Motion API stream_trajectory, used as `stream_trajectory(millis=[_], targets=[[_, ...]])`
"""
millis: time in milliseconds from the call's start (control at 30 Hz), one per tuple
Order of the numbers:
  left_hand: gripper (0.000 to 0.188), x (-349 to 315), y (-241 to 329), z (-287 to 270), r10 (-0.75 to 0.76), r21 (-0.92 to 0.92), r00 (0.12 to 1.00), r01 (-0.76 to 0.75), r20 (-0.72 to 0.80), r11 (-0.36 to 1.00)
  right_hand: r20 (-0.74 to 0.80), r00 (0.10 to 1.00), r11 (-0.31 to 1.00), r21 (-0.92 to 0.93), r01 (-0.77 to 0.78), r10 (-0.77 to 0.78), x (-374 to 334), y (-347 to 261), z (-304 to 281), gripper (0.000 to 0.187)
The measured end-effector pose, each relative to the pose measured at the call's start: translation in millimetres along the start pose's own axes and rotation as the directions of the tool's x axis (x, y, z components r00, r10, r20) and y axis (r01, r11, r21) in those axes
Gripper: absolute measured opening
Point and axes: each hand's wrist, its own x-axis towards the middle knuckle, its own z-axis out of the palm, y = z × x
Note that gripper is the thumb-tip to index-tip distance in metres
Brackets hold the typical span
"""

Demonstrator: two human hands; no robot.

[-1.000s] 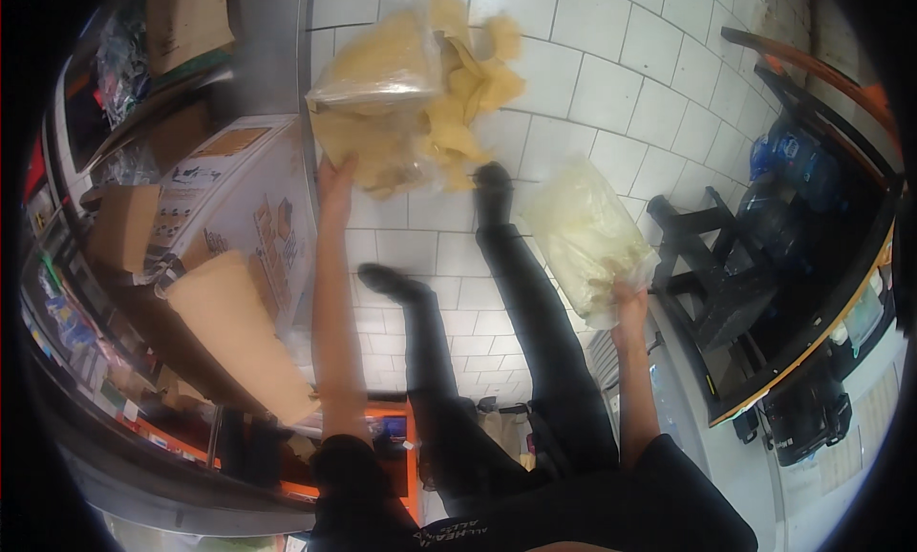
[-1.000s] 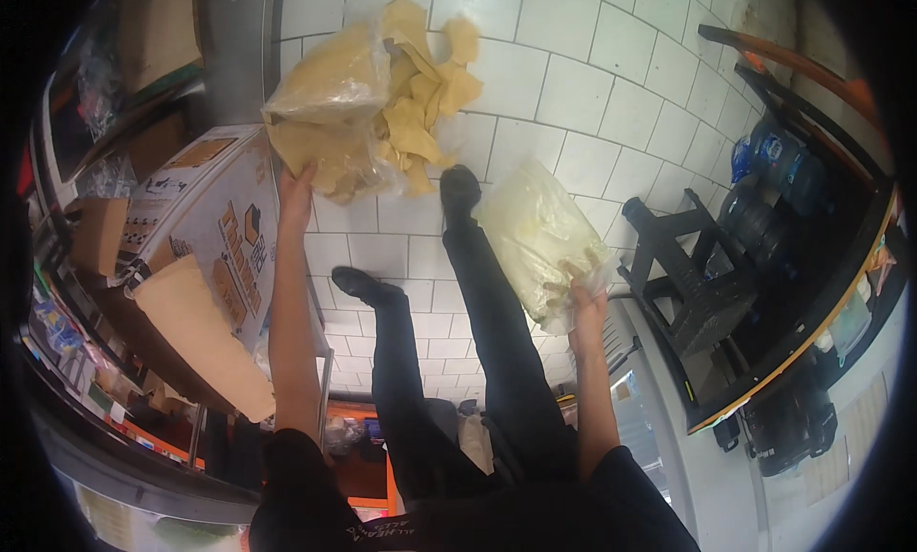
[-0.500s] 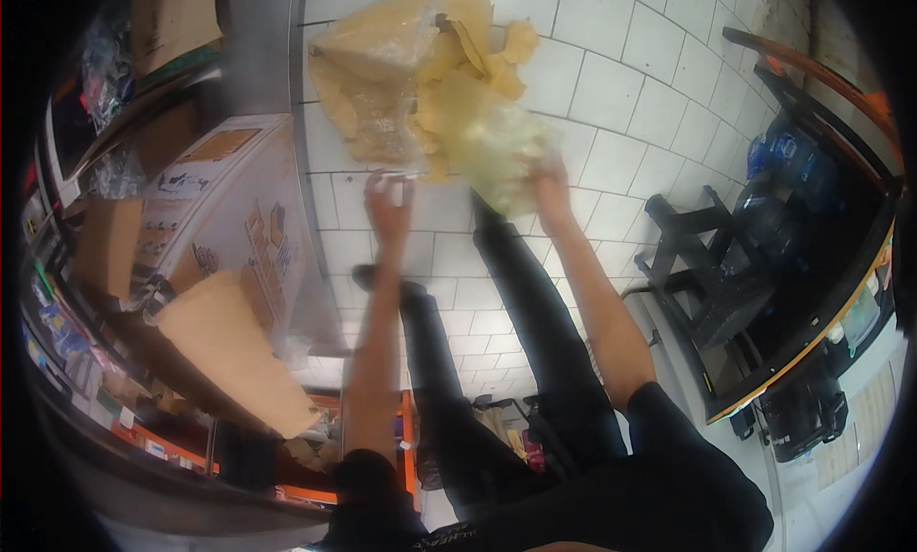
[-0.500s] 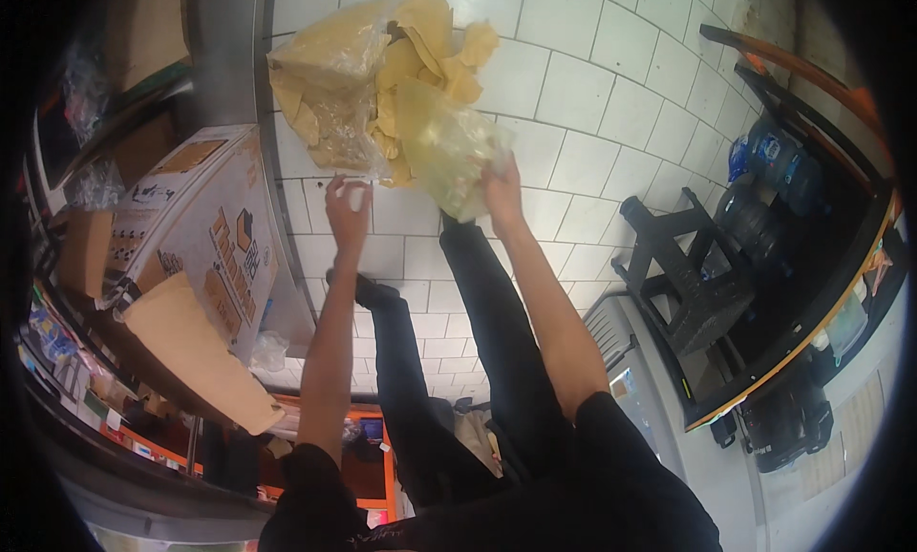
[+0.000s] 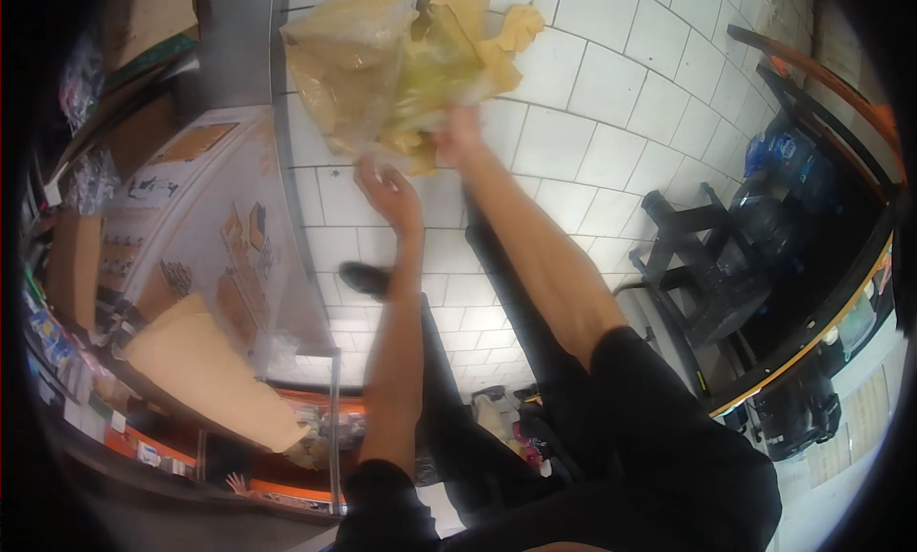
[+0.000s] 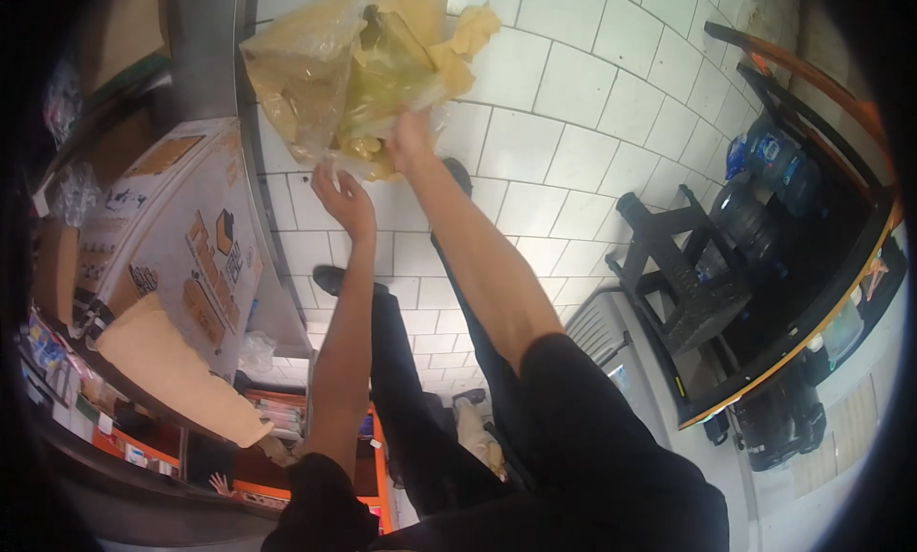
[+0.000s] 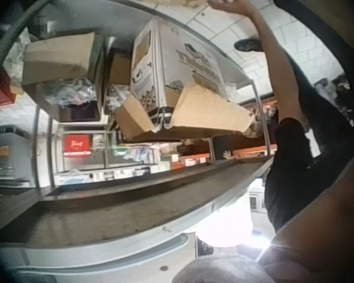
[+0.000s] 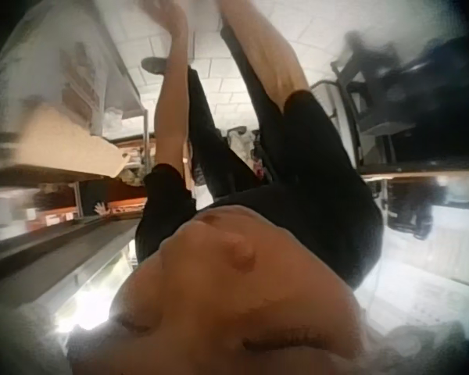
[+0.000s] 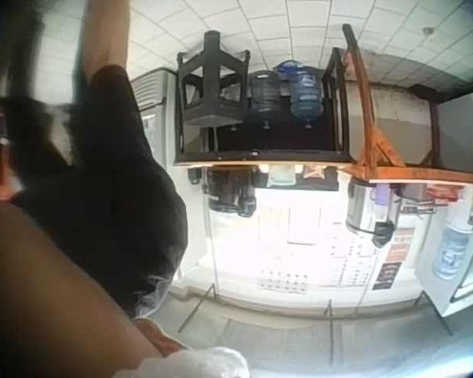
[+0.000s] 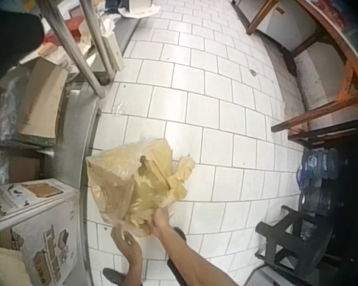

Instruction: The person scoops green paste from a large container into a plastic bag, stirs the remaining paste with a spoon, and then places strips of adhesive bandages into a small box.

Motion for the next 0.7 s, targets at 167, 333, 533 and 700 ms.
stream_trajectory(millis=[167,333,533,700], targets=[[0.047,7.5,1.0,3.1,0.228,0.216,0.958,-0.263,0.177,0.94,0.027,0.983,0.594,-0.799,-0.089,0.183,40.0,27.3,-9.5,0.052],[0.048,22.0,-1.9,-43.9,0.075,0.384,0.963,-0.173,0.257,0.907,0.544,0.839,0.467,-0.749,0.471,0.026,-64.7,-11.8,-60.0,0.047],[0.033,-150.5,32.6,-229.4,0.169,0.439,0.927,-0.313,0.336,0.842,0.125,0.954,-0.213,-0.959,0.186,0.272,-257.5,-82.7,-258.4,0.049],[0.035,-352.8,112.6,-399.7,-0.361,0.537,0.743,0.003,0.563,0.844,-0.003,0.88,-0.008,-1.0,0.001,0.476,-396.0,-166.1,-332.4,0.027]])
